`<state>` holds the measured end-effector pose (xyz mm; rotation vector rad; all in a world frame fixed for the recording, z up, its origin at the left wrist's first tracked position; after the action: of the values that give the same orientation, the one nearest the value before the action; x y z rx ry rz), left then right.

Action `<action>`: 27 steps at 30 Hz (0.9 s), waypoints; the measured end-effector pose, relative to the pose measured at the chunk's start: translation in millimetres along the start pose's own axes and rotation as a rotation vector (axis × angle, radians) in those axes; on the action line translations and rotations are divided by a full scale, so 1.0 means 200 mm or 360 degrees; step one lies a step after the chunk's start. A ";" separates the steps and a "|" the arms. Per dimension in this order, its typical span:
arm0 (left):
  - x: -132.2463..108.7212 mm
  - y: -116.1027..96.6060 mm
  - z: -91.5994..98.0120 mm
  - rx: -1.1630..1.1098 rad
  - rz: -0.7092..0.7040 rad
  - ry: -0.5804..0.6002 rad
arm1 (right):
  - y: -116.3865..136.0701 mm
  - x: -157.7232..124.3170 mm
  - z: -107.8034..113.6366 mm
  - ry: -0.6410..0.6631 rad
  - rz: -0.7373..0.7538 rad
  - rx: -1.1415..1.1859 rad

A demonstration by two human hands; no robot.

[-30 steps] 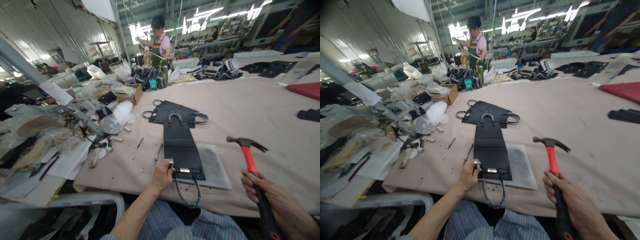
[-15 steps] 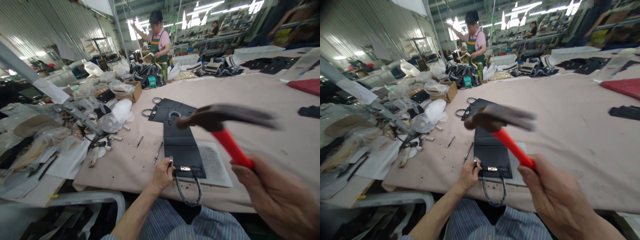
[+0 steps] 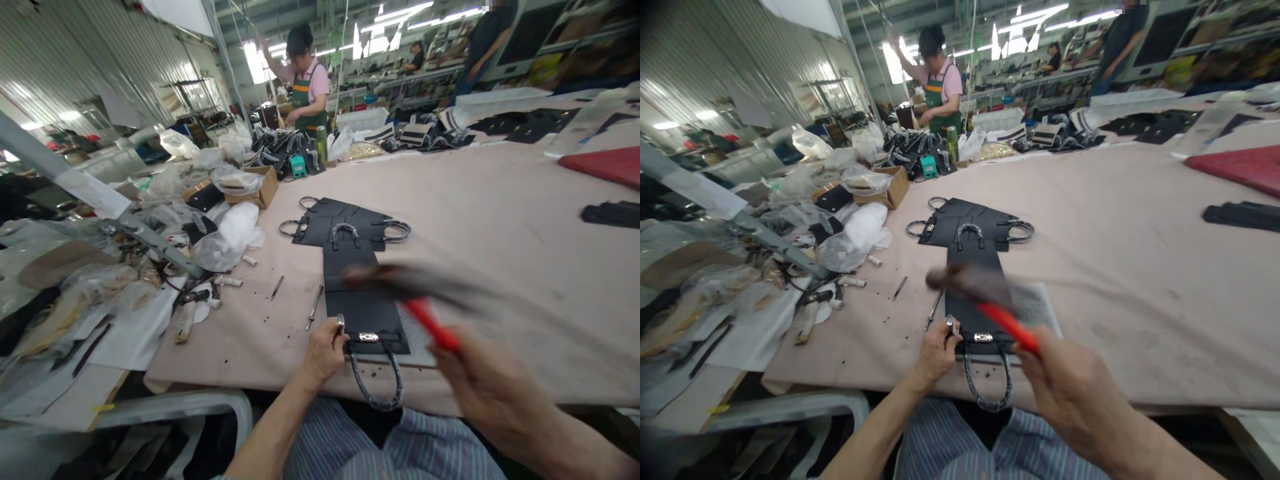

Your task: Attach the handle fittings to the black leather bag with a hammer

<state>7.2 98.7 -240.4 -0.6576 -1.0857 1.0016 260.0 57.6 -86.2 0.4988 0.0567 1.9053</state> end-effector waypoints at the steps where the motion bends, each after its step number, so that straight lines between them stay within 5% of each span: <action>1: 0.00 0.00 0.00 0.0003 0.0001 0.0005 | 0.00 -0.01 -0.04 0.0071 0.0083 -0.0019; 5: 0.00 0.01 0.01 0.0014 0.0010 0.0031 | -0.15 -0.03 -0.11 0.0334 -0.0083 -0.0018; 10: 0.00 0.02 0.01 0.0028 -0.0044 0.0024 | -0.58 -0.15 -0.23 0.0571 -0.0994 0.0494; 12: 0.01 0.02 0.01 0.0032 -0.0031 0.0050 | -0.76 -0.24 -0.31 0.0615 -0.1228 0.0356; 16: 0.03 0.01 0.03 0.0044 0.0054 0.0146 | -0.93 -0.34 -0.42 0.0525 -0.1235 -0.0126; 19: 0.04 -0.02 0.04 0.0044 0.0094 0.0190 | -0.80 -0.29 -0.46 0.0248 -0.0877 -0.0324; 23: 0.05 -0.04 0.05 0.0005 0.0091 0.0187 | -0.42 -0.15 -0.55 0.0063 -0.0181 -0.0155; 27: 0.05 0.00 0.06 -0.0100 0.0222 0.0144 | -0.26 -0.10 -0.69 0.0074 -0.0159 -0.0035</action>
<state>-1.9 107.5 -231.9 -0.8311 -1.0054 1.0498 260.7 87.2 -232.5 0.4291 0.0895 1.8177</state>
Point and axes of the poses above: each hand's wrist, its own x-axis towards the middle knuckle, its own z-axis out of the back of the hand, y = z × x, the point moved 3 cm from there along x, towards the middle knuckle, and after that the axes turned 14 degrees about -x, right-handed, at the moved point
